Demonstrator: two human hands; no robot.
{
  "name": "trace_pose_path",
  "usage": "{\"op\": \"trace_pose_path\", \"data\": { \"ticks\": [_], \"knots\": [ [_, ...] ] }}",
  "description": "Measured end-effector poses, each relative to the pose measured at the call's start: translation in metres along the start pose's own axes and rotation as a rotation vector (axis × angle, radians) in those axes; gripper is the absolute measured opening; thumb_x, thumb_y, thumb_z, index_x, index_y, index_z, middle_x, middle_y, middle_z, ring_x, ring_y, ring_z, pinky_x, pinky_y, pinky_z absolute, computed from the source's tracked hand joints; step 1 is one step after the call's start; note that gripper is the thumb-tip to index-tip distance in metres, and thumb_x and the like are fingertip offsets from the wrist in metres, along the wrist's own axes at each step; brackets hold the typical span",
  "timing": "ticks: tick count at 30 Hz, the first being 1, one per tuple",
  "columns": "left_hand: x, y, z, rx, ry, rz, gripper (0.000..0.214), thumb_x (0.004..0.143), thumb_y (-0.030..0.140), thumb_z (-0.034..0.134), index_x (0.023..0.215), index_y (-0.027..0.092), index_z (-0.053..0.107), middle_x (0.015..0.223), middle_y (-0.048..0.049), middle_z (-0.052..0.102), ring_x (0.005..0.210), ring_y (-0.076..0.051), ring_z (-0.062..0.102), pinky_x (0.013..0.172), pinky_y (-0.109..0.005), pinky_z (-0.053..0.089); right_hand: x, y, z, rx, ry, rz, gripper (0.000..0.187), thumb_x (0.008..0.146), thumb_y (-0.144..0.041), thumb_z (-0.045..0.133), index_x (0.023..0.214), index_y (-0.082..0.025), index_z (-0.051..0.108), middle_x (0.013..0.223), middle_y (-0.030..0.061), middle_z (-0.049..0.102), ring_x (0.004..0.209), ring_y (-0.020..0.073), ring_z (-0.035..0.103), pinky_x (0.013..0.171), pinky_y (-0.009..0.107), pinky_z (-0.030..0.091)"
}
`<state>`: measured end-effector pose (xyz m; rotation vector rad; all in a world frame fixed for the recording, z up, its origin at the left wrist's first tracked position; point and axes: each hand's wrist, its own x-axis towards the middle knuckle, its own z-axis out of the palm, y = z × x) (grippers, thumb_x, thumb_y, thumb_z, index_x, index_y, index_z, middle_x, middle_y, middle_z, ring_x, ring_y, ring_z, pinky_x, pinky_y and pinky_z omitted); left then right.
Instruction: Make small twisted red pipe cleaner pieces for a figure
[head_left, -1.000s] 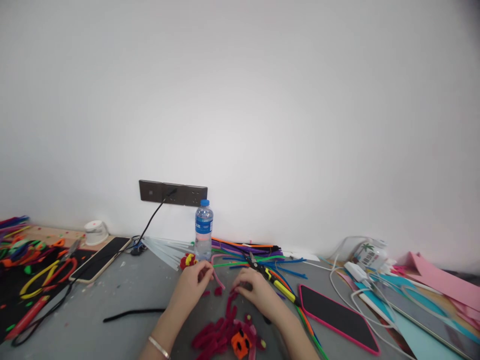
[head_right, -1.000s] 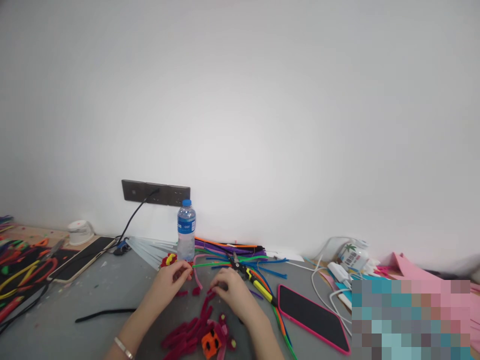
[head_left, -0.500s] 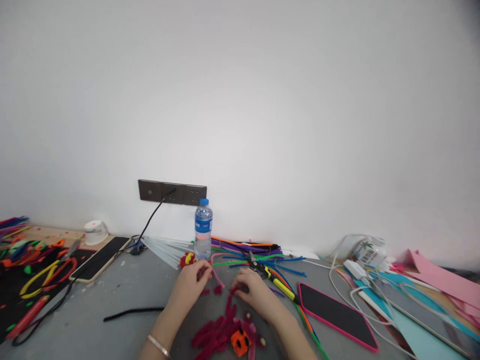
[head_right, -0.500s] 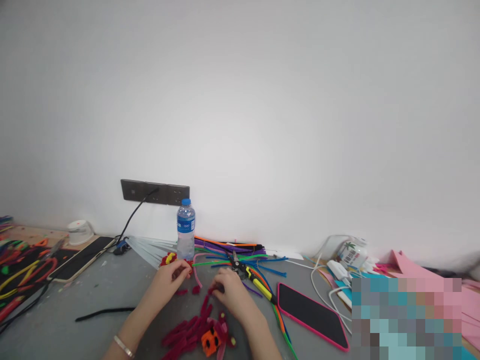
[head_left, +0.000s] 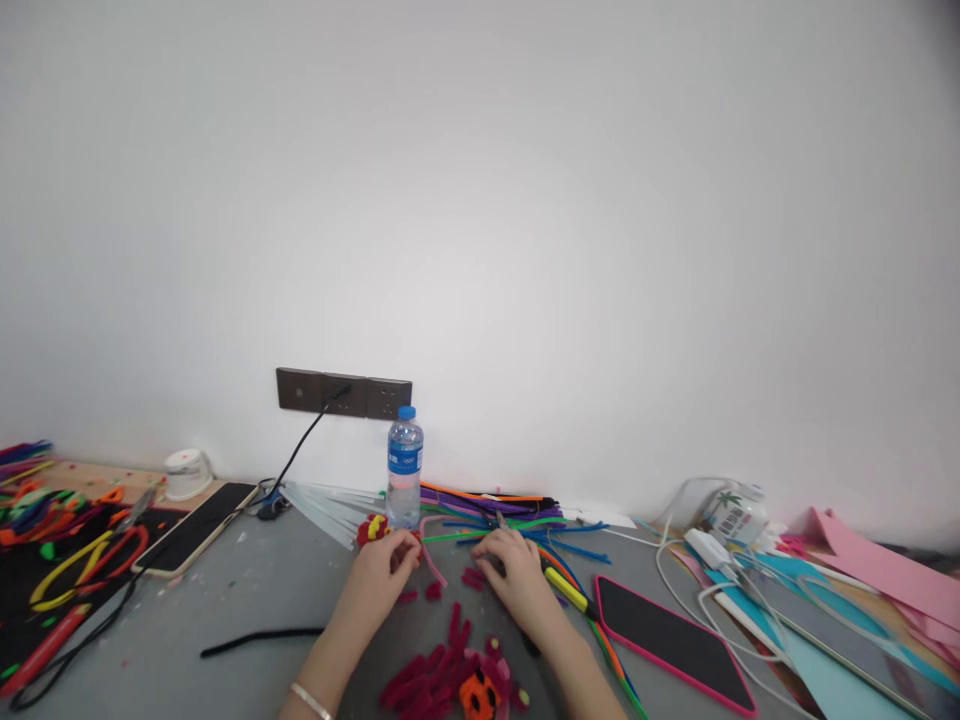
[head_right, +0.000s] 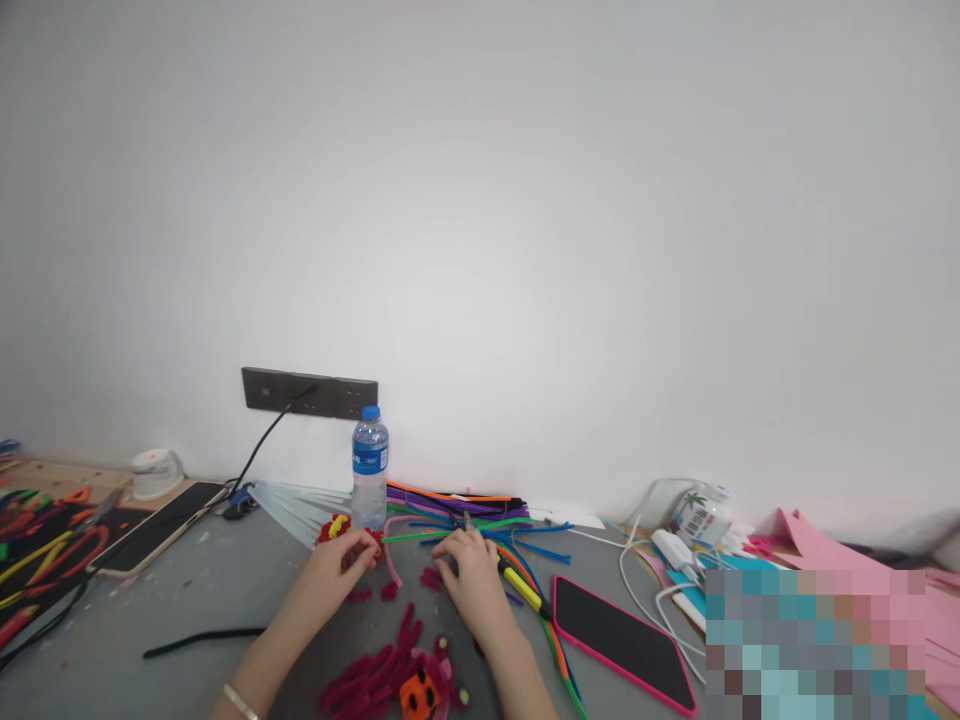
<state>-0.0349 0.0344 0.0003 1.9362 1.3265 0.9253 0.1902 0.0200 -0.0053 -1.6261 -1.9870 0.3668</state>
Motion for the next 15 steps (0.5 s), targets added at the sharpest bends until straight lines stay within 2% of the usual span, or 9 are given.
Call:
{"op": "trace_pose_path", "data": {
  "ticks": [5, 8, 11, 15],
  "knots": [
    [-0.002, 0.002, 0.01, 0.009, -0.075, 0.001, 0.011, 0.079, 0.027, 0.055, 0.08, 0.02, 0.064, 0.075, -0.0028, 0.072, 0.066, -0.019, 0.062, 0.061, -0.026, 0.041, 0.001, 0.008, 0.006, 0.007, 0.021, -0.024, 0.018, 0.084, -0.018, 0.053, 0.086, -0.026, 0.069, 0.102, 0.0048, 0.069, 0.108, 0.0268, 0.055, 0.1, 0.047, 0.027],
    [-0.005, 0.006, 0.014, 0.055, -0.1, 0.015, 0.01, 0.074, 0.023, 0.06, 0.082, 0.02, 0.065, 0.084, -0.004, 0.072, 0.076, -0.02, 0.062, 0.068, -0.027, 0.042, -0.001, 0.006, 0.009, 0.004, -0.01, -0.013, 0.017, 0.082, -0.019, 0.054, 0.088, -0.026, 0.068, 0.106, 0.0052, 0.068, 0.11, 0.0273, 0.054, 0.102, 0.052, 0.024],
    [-0.009, 0.007, 0.018, 0.102, -0.15, 0.054, 0.018, 0.069, 0.014, 0.059, 0.083, 0.02, 0.066, 0.092, -0.0047, 0.07, 0.085, -0.021, 0.06, 0.073, -0.028, 0.042, -0.003, 0.001, 0.01, 0.011, -0.04, -0.007, 0.016, 0.082, -0.019, 0.055, 0.089, -0.027, 0.067, 0.106, 0.0054, 0.066, 0.11, 0.0272, 0.054, 0.104, 0.055, 0.021],
    [-0.009, 0.006, 0.024, 0.111, -0.206, 0.068, 0.03, 0.065, 0.004, 0.052, 0.086, 0.019, 0.066, 0.088, -0.0048, 0.069, 0.083, -0.02, 0.06, 0.074, -0.027, 0.043, -0.005, -0.001, 0.01, 0.007, -0.058, 0.009, 0.013, 0.08, -0.022, 0.061, 0.089, -0.027, 0.067, 0.108, 0.0055, 0.065, 0.112, 0.0285, 0.052, 0.106, 0.06, 0.014]
  ]
}}
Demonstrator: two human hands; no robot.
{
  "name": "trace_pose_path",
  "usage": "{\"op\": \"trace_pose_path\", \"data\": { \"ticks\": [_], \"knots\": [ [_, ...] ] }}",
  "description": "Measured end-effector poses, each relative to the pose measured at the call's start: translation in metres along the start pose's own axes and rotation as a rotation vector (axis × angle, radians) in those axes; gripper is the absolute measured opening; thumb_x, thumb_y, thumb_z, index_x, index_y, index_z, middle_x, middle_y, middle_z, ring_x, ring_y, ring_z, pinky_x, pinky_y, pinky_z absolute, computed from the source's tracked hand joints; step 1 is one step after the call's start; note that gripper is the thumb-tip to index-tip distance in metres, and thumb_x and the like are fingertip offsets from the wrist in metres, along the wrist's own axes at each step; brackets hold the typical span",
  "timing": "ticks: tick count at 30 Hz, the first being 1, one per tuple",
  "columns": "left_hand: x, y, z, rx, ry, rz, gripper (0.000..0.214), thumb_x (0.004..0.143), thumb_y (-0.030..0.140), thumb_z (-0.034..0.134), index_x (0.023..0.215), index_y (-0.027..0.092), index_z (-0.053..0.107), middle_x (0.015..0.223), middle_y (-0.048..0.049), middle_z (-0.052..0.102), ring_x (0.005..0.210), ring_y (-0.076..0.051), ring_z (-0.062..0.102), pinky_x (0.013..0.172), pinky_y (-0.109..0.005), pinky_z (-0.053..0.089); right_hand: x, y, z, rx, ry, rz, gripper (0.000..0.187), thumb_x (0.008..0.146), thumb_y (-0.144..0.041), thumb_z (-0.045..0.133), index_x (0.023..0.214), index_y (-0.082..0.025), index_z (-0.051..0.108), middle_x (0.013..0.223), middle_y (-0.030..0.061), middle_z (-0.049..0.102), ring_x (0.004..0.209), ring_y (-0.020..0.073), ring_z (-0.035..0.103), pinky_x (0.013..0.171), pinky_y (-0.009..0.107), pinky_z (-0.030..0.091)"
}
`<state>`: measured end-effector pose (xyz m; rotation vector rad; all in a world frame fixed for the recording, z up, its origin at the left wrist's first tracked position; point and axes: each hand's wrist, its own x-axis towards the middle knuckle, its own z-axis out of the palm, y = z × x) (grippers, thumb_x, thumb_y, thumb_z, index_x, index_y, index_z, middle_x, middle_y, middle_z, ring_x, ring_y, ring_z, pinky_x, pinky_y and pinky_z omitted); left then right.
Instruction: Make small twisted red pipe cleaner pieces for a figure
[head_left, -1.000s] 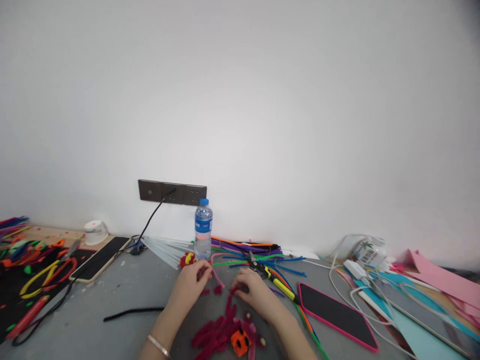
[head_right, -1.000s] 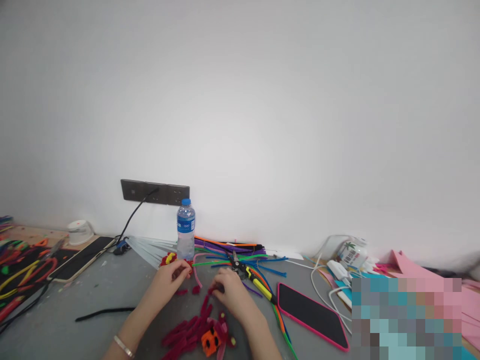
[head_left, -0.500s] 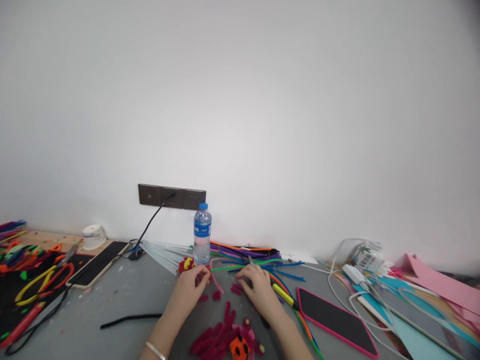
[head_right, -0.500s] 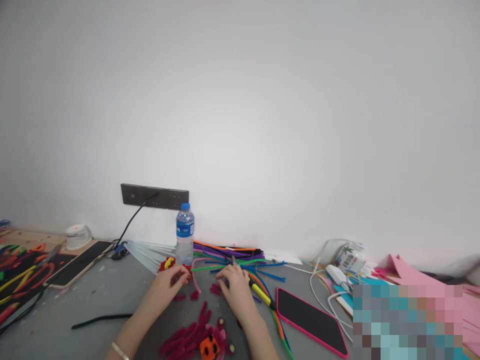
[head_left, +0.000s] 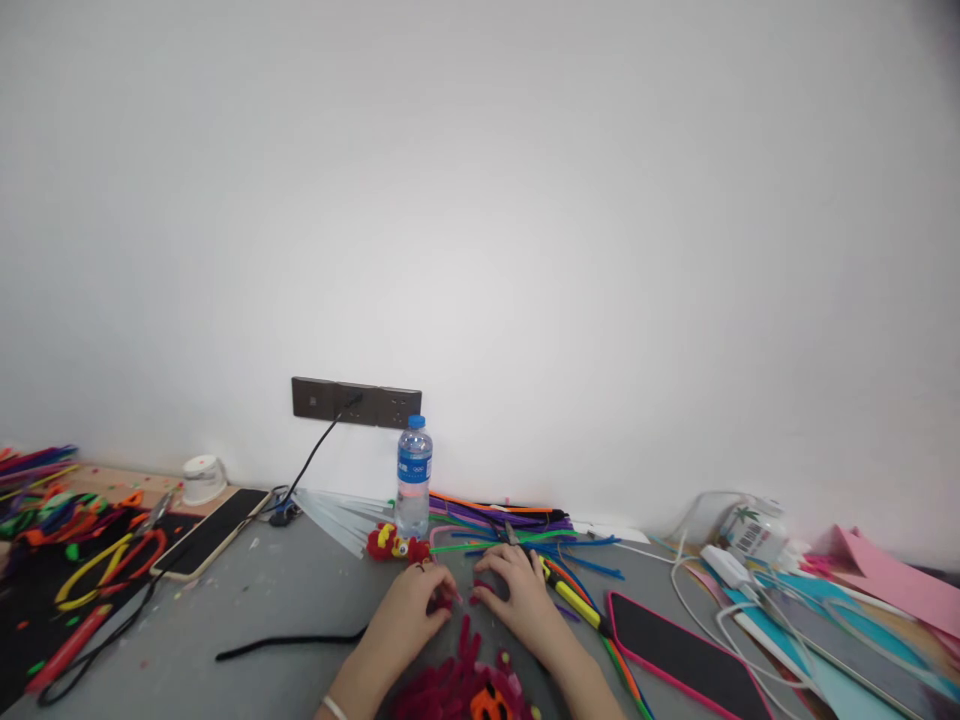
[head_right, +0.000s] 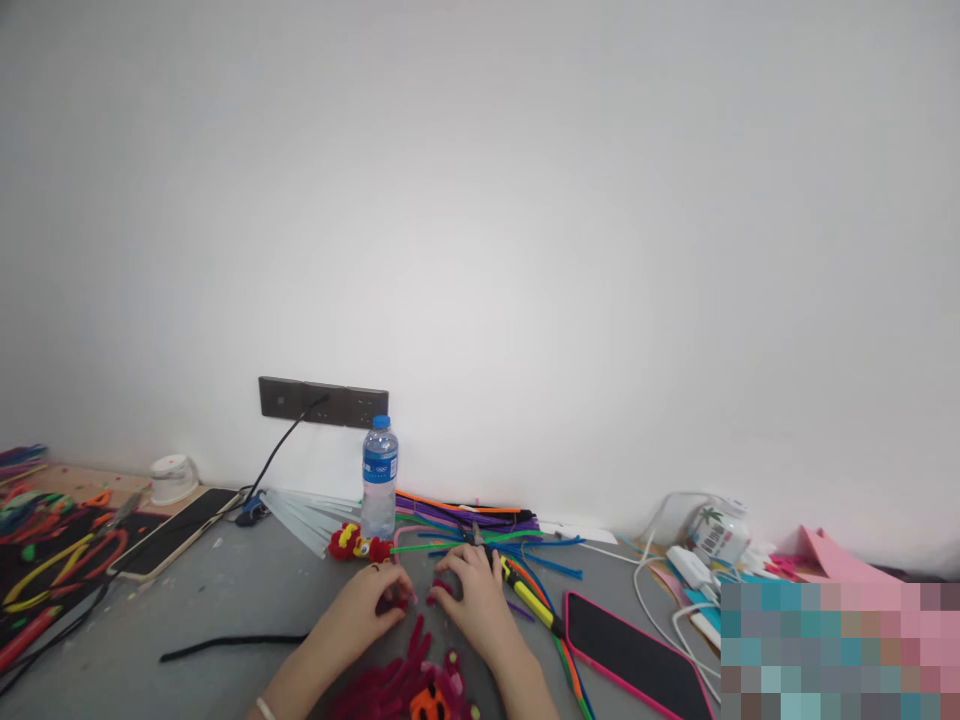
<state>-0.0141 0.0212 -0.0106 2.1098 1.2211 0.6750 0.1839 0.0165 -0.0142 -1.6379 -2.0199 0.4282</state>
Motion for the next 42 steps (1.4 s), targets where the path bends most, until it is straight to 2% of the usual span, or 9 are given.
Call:
{"op": "trace_pose_path", "data": {
  "ticks": [6, 14, 21, 26, 29, 32, 37, 39, 42],
  "knots": [
    [0.001, 0.001, 0.008, -0.032, -0.002, 0.04, 0.03, 0.065, 0.004, 0.049, 0.084, 0.02, 0.066, 0.082, -0.0035, 0.07, 0.078, -0.019, 0.062, 0.071, -0.025, 0.044, 0.001, 0.005, 0.006, -0.006, 0.044, -0.017, 0.009, 0.082, -0.026, 0.061, 0.089, -0.026, 0.067, 0.105, 0.0049, 0.066, 0.11, 0.0275, 0.053, 0.106, 0.056, 0.017],
    [0.002, -0.001, 0.002, -0.112, 0.131, 0.016, 0.021, 0.085, 0.025, 0.048, 0.101, 0.02, 0.059, 0.078, -0.0039, 0.072, 0.073, -0.021, 0.066, 0.071, -0.028, 0.045, 0.001, 0.008, 0.011, -0.013, 0.107, -0.044, 0.013, 0.085, -0.022, 0.052, 0.084, -0.024, 0.065, 0.099, 0.0037, 0.068, 0.104, 0.0254, 0.056, 0.105, 0.056, 0.017],
    [0.004, -0.004, -0.001, -0.204, 0.219, 0.062, 0.025, 0.091, 0.038, 0.042, 0.092, 0.02, 0.06, 0.062, -0.0008, 0.067, 0.062, -0.02, 0.065, 0.062, -0.026, 0.044, -0.001, 0.007, 0.013, -0.102, 0.166, -0.081, 0.018, 0.086, -0.016, 0.047, 0.081, -0.023, 0.063, 0.095, 0.0029, 0.07, 0.097, 0.0227, 0.059, 0.105, 0.053, 0.021],
    [-0.006, 0.023, -0.016, -0.287, 0.368, 0.151, 0.031, 0.093, 0.041, 0.038, 0.098, 0.019, 0.059, 0.056, 0.0034, 0.055, 0.055, -0.017, 0.058, 0.056, -0.024, 0.041, -0.003, 0.007, 0.016, -0.157, 0.208, -0.074, 0.022, 0.089, -0.015, 0.043, 0.083, -0.022, 0.063, 0.092, 0.0029, 0.071, 0.094, 0.0217, 0.059, 0.103, 0.05, 0.024],
    [-0.017, 0.049, -0.03, -0.277, 0.503, 0.205, 0.03, 0.093, 0.042, 0.037, 0.079, 0.021, 0.053, 0.057, 0.0049, 0.048, 0.053, -0.014, 0.05, 0.054, -0.023, 0.037, -0.003, 0.007, 0.018, -0.185, 0.222, -0.086, 0.022, 0.089, -0.014, 0.043, 0.082, -0.022, 0.063, 0.091, 0.0027, 0.071, 0.093, 0.0214, 0.059, 0.102, 0.047, 0.027],
    [-0.022, 0.059, -0.042, -0.17, 0.475, 0.241, 0.029, 0.093, 0.039, 0.037, 0.072, 0.022, 0.048, 0.057, 0.0055, 0.047, 0.053, -0.014, 0.048, 0.055, -0.023, 0.035, -0.002, 0.008, 0.018, -0.203, 0.224, -0.101, 0.023, 0.088, -0.012, 0.043, 0.081, -0.021, 0.062, 0.091, 0.0036, 0.07, 0.093, 0.022, 0.06, 0.097, 0.042, 0.031],
    [-0.028, 0.012, -0.052, 0.051, 0.135, 0.067, 0.014, 0.086, 0.029, 0.048, 0.077, 0.022, 0.054, 0.065, 0.0027, 0.059, 0.062, -0.016, 0.055, 0.059, -0.024, 0.035, 0.0, 0.01, 0.019, -0.225, 0.21, -0.142, 0.021, 0.087, -0.011, 0.045, 0.077, -0.02, 0.061, 0.087, 0.0054, 0.069, 0.086, 0.0225, 0.059, 0.083, 0.034, 0.037],
    [-0.035, -0.014, -0.054, 0.075, 0.119, 0.017, 0.007, 0.08, 0.027, 0.056, 0.08, 0.021, 0.057, 0.069, 0.0011, 0.063, 0.063, -0.017, 0.056, 0.06, -0.024, 0.037, 0.0, 0.01, 0.02, -0.23, 0.211, -0.157, 0.021, 0.087, -0.01, 0.045, 0.077, -0.02, 0.061, 0.087, 0.0054, 0.068, 0.085, 0.0225, 0.059, 0.082, 0.033, 0.037],
    [-0.043, -0.039, -0.053, 0.096, 0.115, -0.046, 0.016, 0.077, 0.033, 0.062, 0.086, 0.02, 0.062, 0.073, -0.0001, 0.066, 0.066, -0.018, 0.058, 0.061, -0.025, 0.038, 0.001, 0.012, 0.021, -0.232, 0.221, -0.175, 0.022, 0.087, -0.01, 0.044, 0.078, -0.02, 0.061, 0.086, 0.0052, 0.068, 0.085, 0.0223, 0.059, 0.082, 0.033, 0.037]
  ]
}}
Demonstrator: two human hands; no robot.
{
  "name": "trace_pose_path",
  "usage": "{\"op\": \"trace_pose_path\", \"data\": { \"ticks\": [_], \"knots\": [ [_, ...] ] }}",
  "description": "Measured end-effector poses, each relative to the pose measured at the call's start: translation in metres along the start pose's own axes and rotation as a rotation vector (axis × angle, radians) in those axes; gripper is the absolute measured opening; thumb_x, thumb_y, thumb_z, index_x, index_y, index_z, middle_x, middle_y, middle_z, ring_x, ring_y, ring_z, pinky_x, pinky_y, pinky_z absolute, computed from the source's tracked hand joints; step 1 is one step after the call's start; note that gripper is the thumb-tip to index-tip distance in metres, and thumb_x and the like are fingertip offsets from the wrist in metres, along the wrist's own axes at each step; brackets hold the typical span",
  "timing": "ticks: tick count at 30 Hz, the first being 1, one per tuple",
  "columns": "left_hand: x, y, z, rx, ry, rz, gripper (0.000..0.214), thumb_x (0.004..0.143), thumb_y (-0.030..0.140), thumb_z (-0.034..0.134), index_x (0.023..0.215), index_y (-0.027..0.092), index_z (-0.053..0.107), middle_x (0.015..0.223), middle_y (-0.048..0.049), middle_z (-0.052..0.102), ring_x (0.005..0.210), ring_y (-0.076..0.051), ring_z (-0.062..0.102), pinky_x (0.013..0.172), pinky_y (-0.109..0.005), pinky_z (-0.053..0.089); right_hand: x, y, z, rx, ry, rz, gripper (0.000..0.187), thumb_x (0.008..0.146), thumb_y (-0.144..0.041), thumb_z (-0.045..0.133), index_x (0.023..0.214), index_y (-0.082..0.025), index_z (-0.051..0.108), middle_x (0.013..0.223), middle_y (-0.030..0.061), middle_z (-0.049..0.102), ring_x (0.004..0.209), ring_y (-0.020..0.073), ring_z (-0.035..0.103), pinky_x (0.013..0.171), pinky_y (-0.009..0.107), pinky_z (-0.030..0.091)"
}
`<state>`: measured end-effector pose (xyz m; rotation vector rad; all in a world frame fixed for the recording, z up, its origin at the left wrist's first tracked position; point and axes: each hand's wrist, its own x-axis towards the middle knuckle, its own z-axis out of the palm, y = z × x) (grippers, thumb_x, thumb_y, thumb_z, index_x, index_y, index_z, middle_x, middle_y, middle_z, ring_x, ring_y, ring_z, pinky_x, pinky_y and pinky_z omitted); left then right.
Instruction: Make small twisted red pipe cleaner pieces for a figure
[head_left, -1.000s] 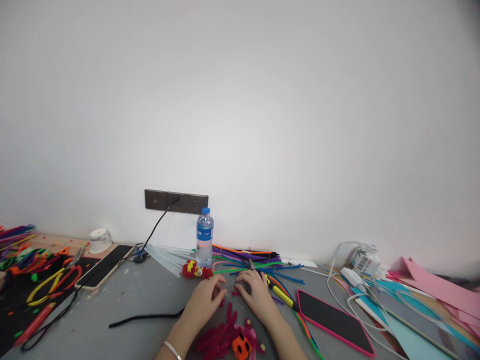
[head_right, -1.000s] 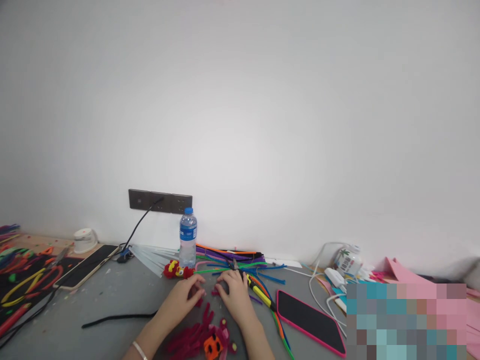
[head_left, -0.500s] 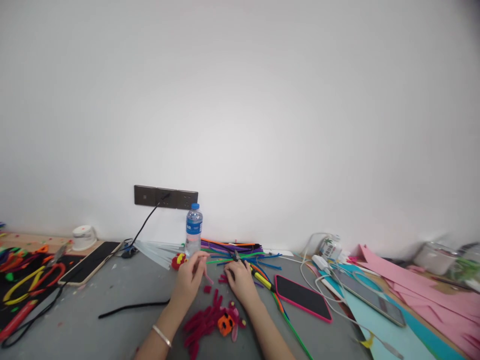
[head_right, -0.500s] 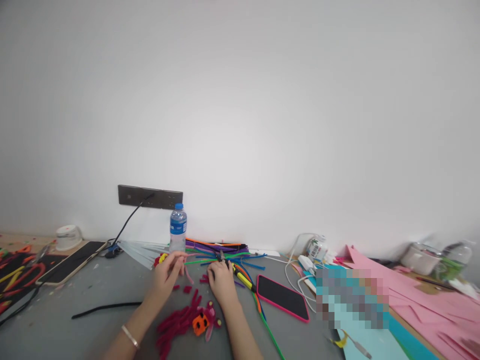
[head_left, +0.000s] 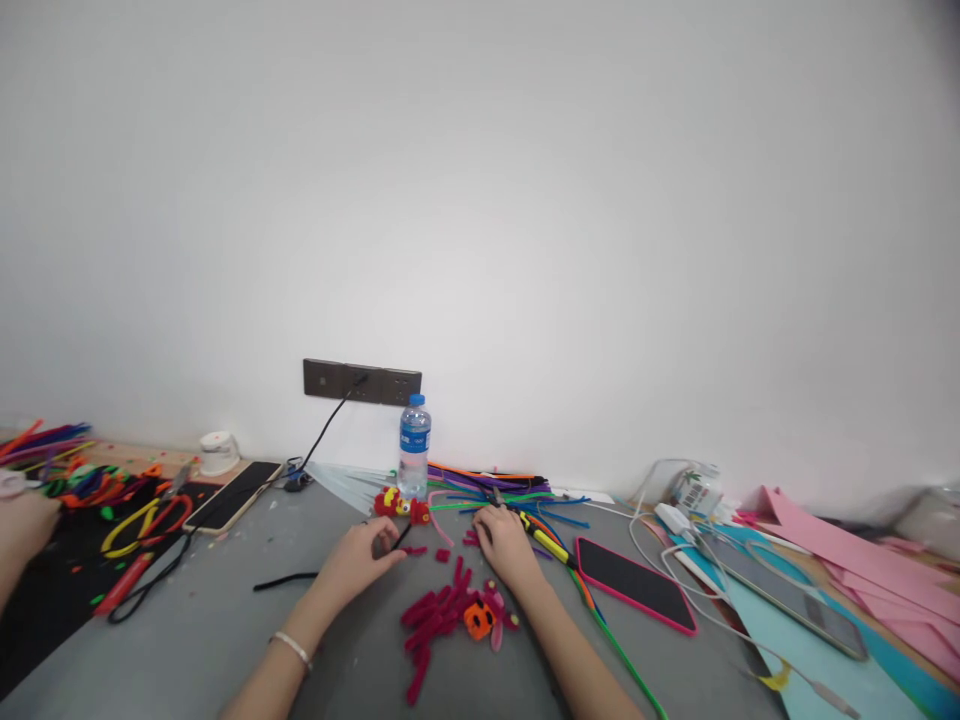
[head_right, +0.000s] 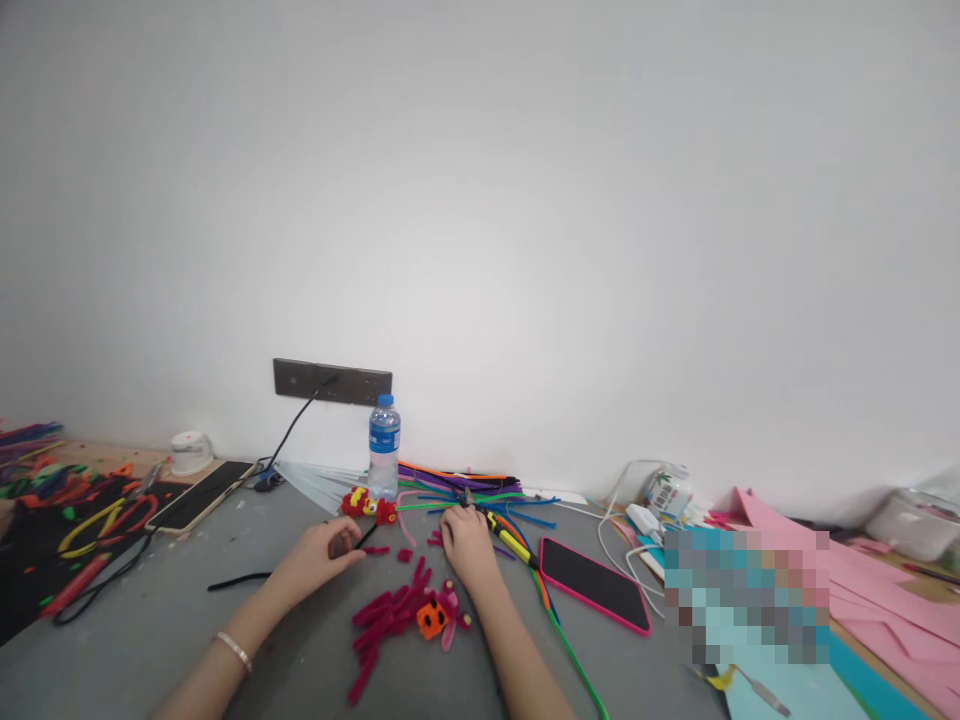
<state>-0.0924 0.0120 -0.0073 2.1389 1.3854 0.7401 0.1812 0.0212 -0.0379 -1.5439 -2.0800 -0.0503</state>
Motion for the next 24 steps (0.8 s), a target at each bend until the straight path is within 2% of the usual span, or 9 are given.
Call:
{"op": "trace_pose_path", "data": {
  "ticks": [3, 6, 11, 15, 17, 19, 20, 22, 24],
  "knots": [
    [-0.001, -0.006, 0.006, 0.028, -0.003, -0.012, 0.021, 0.076, 0.035, 0.064, 0.089, 0.02, 0.066, 0.078, -0.0014, 0.067, 0.07, -0.019, 0.059, 0.063, -0.026, 0.04, 0.0, 0.002, 0.001, 0.001, 0.011, -0.005, 0.022, 0.087, -0.01, 0.043, 0.076, -0.02, 0.06, 0.084, 0.0048, 0.067, 0.084, 0.0219, 0.059, 0.08, 0.032, 0.037],
    [0.001, -0.003, 0.015, 0.04, 0.009, -0.002, 0.016, 0.075, 0.031, 0.065, 0.087, 0.022, 0.069, 0.08, -0.0015, 0.067, 0.074, -0.02, 0.06, 0.066, -0.027, 0.041, -0.001, 0.004, 0.003, 0.006, 0.015, -0.003, 0.022, 0.087, -0.01, 0.043, 0.076, -0.02, 0.06, 0.083, 0.0036, 0.067, 0.083, 0.021, 0.06, 0.079, 0.031, 0.037],
    [0.0, 0.002, 0.018, 0.053, 0.051, 0.015, 0.012, 0.08, 0.023, 0.057, 0.086, 0.023, 0.068, 0.085, -0.0031, 0.065, 0.083, -0.021, 0.06, 0.074, -0.029, 0.043, -0.002, 0.007, 0.004, 0.012, 0.014, 0.008, 0.023, 0.088, -0.012, 0.041, 0.079, -0.021, 0.06, 0.083, 0.003, 0.066, 0.083, 0.0202, 0.06, 0.079, 0.03, 0.037],
    [-0.013, 0.018, 0.013, -0.01, 0.119, 0.135, 0.015, 0.086, 0.027, 0.053, 0.093, 0.022, 0.066, 0.1, -0.0067, 0.064, 0.099, -0.024, 0.058, 0.09, -0.035, 0.043, -0.002, 0.006, 0.003, 0.003, 0.009, -0.001, 0.023, 0.089, -0.012, 0.04, 0.081, -0.021, 0.06, 0.087, 0.0041, 0.065, 0.087, 0.0218, 0.058, 0.081, 0.033, 0.036],
    [-0.024, 0.033, 0.015, -0.106, 0.002, 0.169, 0.018, 0.087, 0.028, 0.053, 0.101, 0.023, 0.064, 0.103, -0.0068, 0.064, 0.101, -0.023, 0.059, 0.09, -0.034, 0.045, -0.002, 0.005, 0.003, 0.0, 0.01, -0.004, 0.023, 0.089, -0.013, 0.04, 0.081, -0.021, 0.06, 0.088, 0.0046, 0.065, 0.087, 0.0222, 0.057, 0.081, 0.033, 0.036],
    [-0.035, 0.046, 0.022, -0.196, -0.141, 0.185, 0.03, 0.086, 0.032, 0.057, 0.115, 0.025, 0.06, 0.119, -0.0075, 0.061, 0.112, -0.024, 0.055, 0.098, -0.035, 0.042, -0.002, 0.005, 0.003, 0.005, 0.016, -0.001, 0.024, 0.09, -0.013, 0.038, 0.081, -0.022, 0.059, 0.086, 0.0044, 0.065, 0.085, 0.0218, 0.058, 0.081, 0.033, 0.036],
    [-0.04, 0.051, 0.026, -0.215, -0.222, 0.191, 0.043, 0.083, 0.036, 0.061, 0.125, 0.026, 0.054, 0.131, -0.0082, 0.055, 0.121, -0.025, 0.05, 0.104, -0.037, 0.038, -0.002, 0.005, 0.003, 0.01, 0.02, 0.003, 0.025, 0.09, -0.013, 0.037, 0.082, -0.022, 0.059, 0.085, 0.0042, 0.065, 0.085, 0.0215, 0.058, 0.08, 0.033, 0.036],
    [-0.047, 0.058, 0.036, -0.179, -0.353, 0.174, 0.074, 0.07, 0.044, 0.074, 0.136, 0.027, 0.045, 0.147, -0.0099, 0.04, 0.134, -0.031, 0.037, 0.111, -0.044, 0.03, -0.002, 0.005, 0.003, 0.019, 0.032, 0.009, 0.025, 0.091, -0.014, 0.036, 0.081, -0.021, 0.058, 0.083, 0.0041, 0.065, 0.083, 0.0211, 0.059, 0.079, 0.032, 0.036],
    [-0.05, 0.062, 0.044, -0.121, -0.389, 0.14, 0.083, 0.067, 0.041, 0.077, 0.14, 0.026, 0.042, 0.153, -0.01, 0.031, 0.139, -0.033, 0.026, 0.114, -0.046, 0.023, -0.002, 0.005, 0.003, 0.025, 0.044, 0.013, 0.026, 0.09, -0.013, 0.036, 0.079, -0.021, 0.057, 0.082, 0.0042, 0.065, 0.083, 0.021, 0.059, 0.078, 0.032, 0.036]
  ]
}}
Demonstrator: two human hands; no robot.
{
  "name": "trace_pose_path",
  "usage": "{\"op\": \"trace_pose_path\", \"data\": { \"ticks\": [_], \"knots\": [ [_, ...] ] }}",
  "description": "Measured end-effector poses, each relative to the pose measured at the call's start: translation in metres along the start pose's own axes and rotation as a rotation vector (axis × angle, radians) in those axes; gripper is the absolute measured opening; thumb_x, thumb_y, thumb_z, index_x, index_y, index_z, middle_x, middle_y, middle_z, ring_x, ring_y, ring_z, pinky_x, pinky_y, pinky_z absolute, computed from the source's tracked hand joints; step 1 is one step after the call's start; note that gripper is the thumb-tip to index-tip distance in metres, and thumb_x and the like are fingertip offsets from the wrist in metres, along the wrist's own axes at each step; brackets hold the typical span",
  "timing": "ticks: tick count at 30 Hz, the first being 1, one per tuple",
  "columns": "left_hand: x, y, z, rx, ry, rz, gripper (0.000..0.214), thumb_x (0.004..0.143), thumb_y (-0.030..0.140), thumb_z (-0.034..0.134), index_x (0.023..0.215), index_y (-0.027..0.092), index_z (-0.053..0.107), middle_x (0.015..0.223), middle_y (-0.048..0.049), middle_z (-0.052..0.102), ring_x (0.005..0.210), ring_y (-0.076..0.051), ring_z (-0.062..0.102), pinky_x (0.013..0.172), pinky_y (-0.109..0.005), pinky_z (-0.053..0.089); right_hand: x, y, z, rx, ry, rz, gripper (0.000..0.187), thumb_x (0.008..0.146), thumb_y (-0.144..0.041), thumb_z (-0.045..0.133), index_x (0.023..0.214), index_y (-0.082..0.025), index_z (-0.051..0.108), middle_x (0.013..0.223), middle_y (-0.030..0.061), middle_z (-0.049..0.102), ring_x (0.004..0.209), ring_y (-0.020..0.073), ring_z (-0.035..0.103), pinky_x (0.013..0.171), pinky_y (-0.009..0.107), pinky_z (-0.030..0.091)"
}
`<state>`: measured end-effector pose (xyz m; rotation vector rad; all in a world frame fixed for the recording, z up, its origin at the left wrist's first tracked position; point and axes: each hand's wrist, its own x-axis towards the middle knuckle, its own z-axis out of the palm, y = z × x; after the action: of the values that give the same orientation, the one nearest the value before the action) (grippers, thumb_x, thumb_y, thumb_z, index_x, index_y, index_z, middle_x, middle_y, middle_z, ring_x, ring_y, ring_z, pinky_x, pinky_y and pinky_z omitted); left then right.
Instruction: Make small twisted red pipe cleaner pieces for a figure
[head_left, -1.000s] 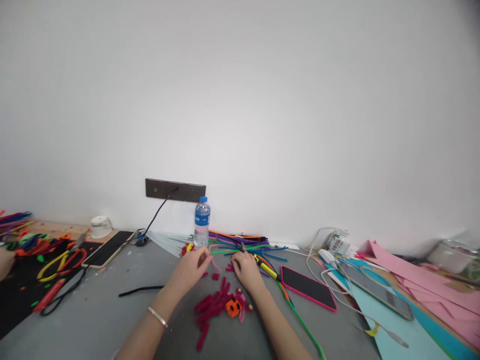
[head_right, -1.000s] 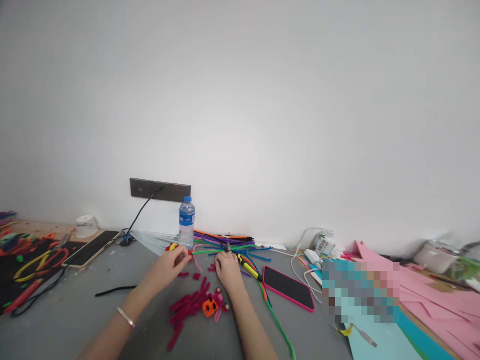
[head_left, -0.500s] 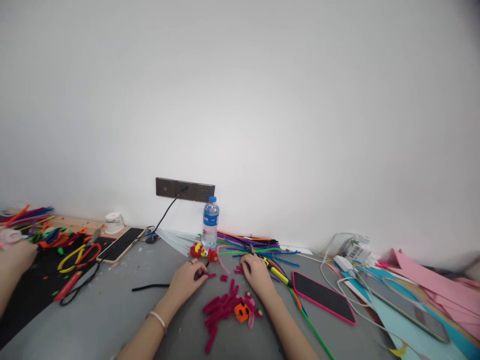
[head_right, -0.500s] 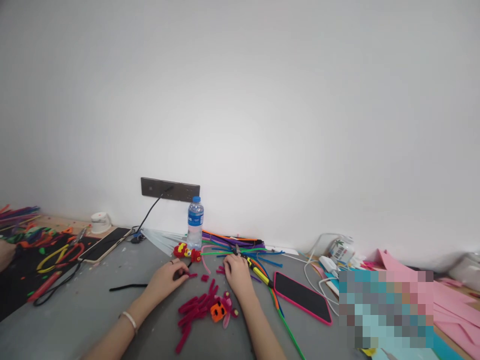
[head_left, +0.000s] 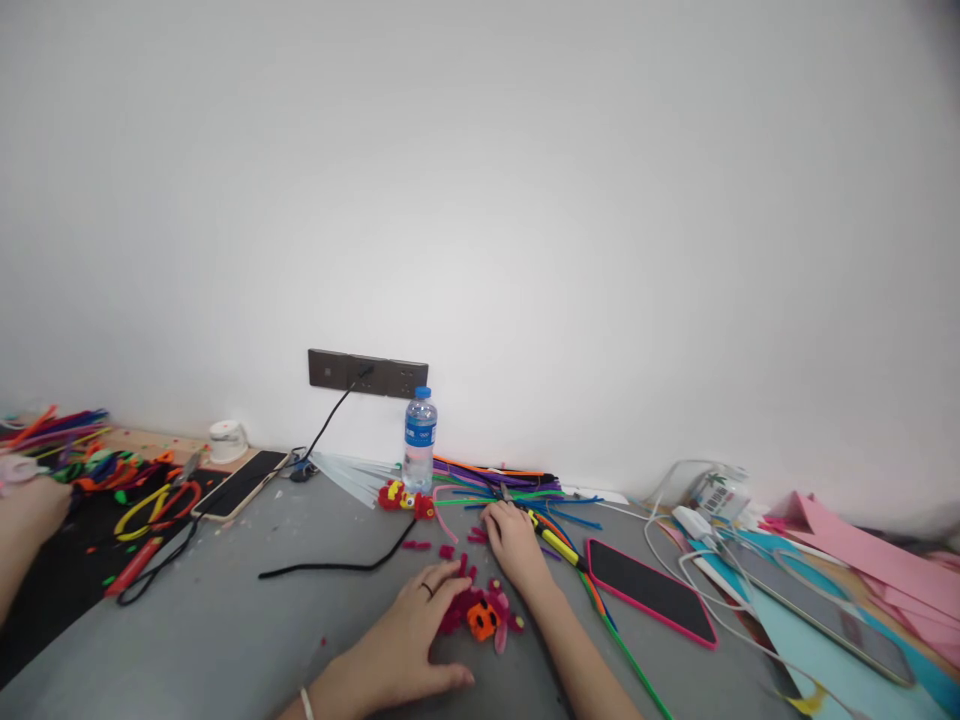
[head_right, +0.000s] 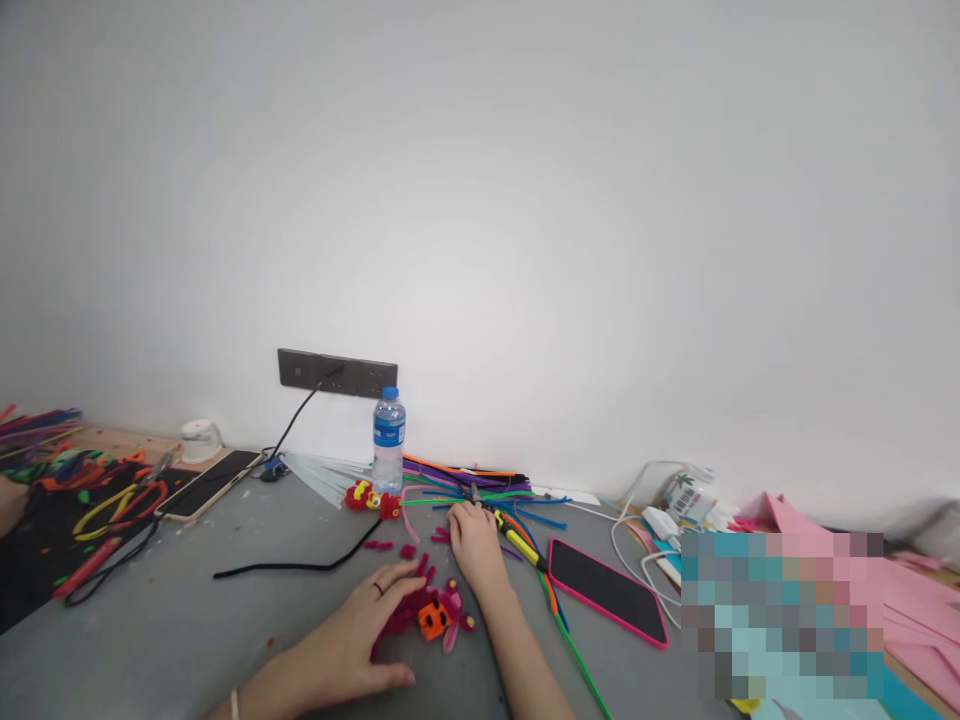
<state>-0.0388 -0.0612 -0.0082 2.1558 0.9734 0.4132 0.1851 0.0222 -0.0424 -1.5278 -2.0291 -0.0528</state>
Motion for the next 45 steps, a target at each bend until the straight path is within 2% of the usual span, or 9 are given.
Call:
{"op": "trace_pose_path", "data": {
  "ticks": [4, 9, 12, 16, 20, 28, 34, 39, 45],
  "knots": [
    [0.001, 0.002, 0.004, 0.057, 0.034, -0.035, 0.075, 0.073, 0.026, 0.069, 0.142, 0.026, 0.04, 0.154, -0.0077, 0.031, 0.14, -0.028, 0.026, 0.116, -0.042, 0.021, 0.0, 0.0, 0.0, 0.006, 0.02, 0.0, 0.026, 0.089, -0.013, 0.037, 0.075, -0.021, 0.057, 0.08, 0.0041, 0.064, 0.082, 0.0208, 0.059, 0.078, 0.031, 0.036],
    [-0.009, -0.005, -0.008, 0.06, 0.108, -0.062, 0.075, 0.062, 0.016, 0.073, 0.133, 0.028, 0.051, 0.141, -0.0068, 0.049, 0.128, -0.028, 0.042, 0.109, -0.039, 0.032, 0.0, 0.001, 0.001, 0.021, 0.038, 0.002, 0.025, 0.089, -0.013, 0.038, 0.075, -0.021, 0.057, 0.077, 0.0035, 0.063, 0.08, 0.0202, 0.059, 0.076, 0.03, 0.037],
    [-0.012, -0.013, -0.016, 0.05, 0.134, -0.088, 0.045, 0.065, 0.01, 0.063, 0.107, 0.025, 0.066, 0.115, -0.0061, 0.064, 0.108, -0.025, 0.056, 0.094, -0.034, 0.042, 0.0, 0.003, 0.002, 0.038, 0.036, 0.007, 0.024, 0.089, -0.013, 0.038, 0.076, -0.021, 0.058, 0.079, 0.0034, 0.064, 0.082, 0.0204, 0.059, 0.077, 0.03, 0.037],
    [-0.007, -0.02, -0.025, 0.027, 0.132, -0.136, 0.025, 0.069, 0.011, 0.057, 0.087, 0.021, 0.071, 0.092, -0.0043, 0.069, 0.085, -0.02, 0.062, 0.075, -0.027, 0.044, -0.001, 0.003, 0.002, 0.059, 0.032, 0.008, 0.024, 0.088, -0.013, 0.038, 0.077, -0.021, 0.057, 0.08, 0.0039, 0.064, 0.083, 0.0211, 0.059, 0.078, 0.031, 0.037],
    [0.0, -0.019, -0.031, 0.033, 0.165, -0.16, 0.015, 0.073, 0.021, 0.06, 0.081, 0.022, 0.073, 0.082, -0.0012, 0.073, 0.078, -0.02, 0.062, 0.071, -0.025, 0.041, -0.001, 0.002, 0.002, 0.071, 0.041, 0.004, 0.024, 0.088, -0.012, 0.038, 0.076, -0.021, 0.058, 0.079, 0.0042, 0.065, 0.082, 0.021, 0.06, 0.077, 0.031, 0.038],
    [0.017, -0.014, -0.045, -0.011, 0.22, -0.031, 0.028, 0.085, 0.036, 0.053, 0.078, 0.019, 0.074, 0.079, -0.003, 0.068, 0.072, -0.018, 0.057, 0.066, -0.024, 0.039, -0.003, 0.0, -0.005, 0.042, 0.122, 0.053, 0.02, 0.086, -0.013, 0.04, 0.086, -0.02, 0.059, 0.09, 0.0058, 0.065, 0.09, 0.022, 0.058, 0.084, 0.034, 0.039],
    [0.044, -0.017, -0.059, -0.264, 0.275, -0.036, 0.027, 0.08, 0.04, 0.059, 0.076, 0.015, 0.067, 0.069, -0.0003, 0.059, 0.066, -0.016, 0.051, 0.061, -0.024, 0.038, -0.013, 0.021, -0.016, -0.105, 0.306, 0.263, 0.022, 0.083, -0.023, 0.046, 0.103, -0.02, 0.057, 0.105, 0.0115, 0.062, 0.099, 0.0311, 0.054, 0.083, 0.043, 0.039],
    [0.055, -0.038, -0.046, -0.507, 0.345, -0.053, 0.034, 0.072, 0.049, 0.066, 0.073, 0.017, 0.056, 0.062, 0.0052, 0.049, 0.056, -0.011, 0.043, 0.054, -0.022, 0.035, -0.018, 0.041, -0.016, -0.082, 0.305, 0.313, 0.022, 0.085, -0.028, 0.046, 0.104, -0.021, 0.055, 0.101, 0.0114, 0.064, 0.093, 0.0306, 0.058, 0.076, 0.04, 0.042],
    [0.052, -0.055, -0.04, -0.605, 0.464, -0.076, 0.039, 0.067, 0.054, 0.07, 0.074, 0.017, 0.06, 0.06, 0.0042, 0.052, 0.058, -0.013, 0.049, 0.055, -0.023, 0.039, -0.015, 0.026, -0.016, -0.012, 0.276, 0.231, 0.023, 0.084, -0.032, 0.047, 0.104, -0.024, 0.056, 0.103, 0.0087, 0.065, 0.097, 0.0299, 0.059, 0.081, 0.042, 0.042]
  ]
}}
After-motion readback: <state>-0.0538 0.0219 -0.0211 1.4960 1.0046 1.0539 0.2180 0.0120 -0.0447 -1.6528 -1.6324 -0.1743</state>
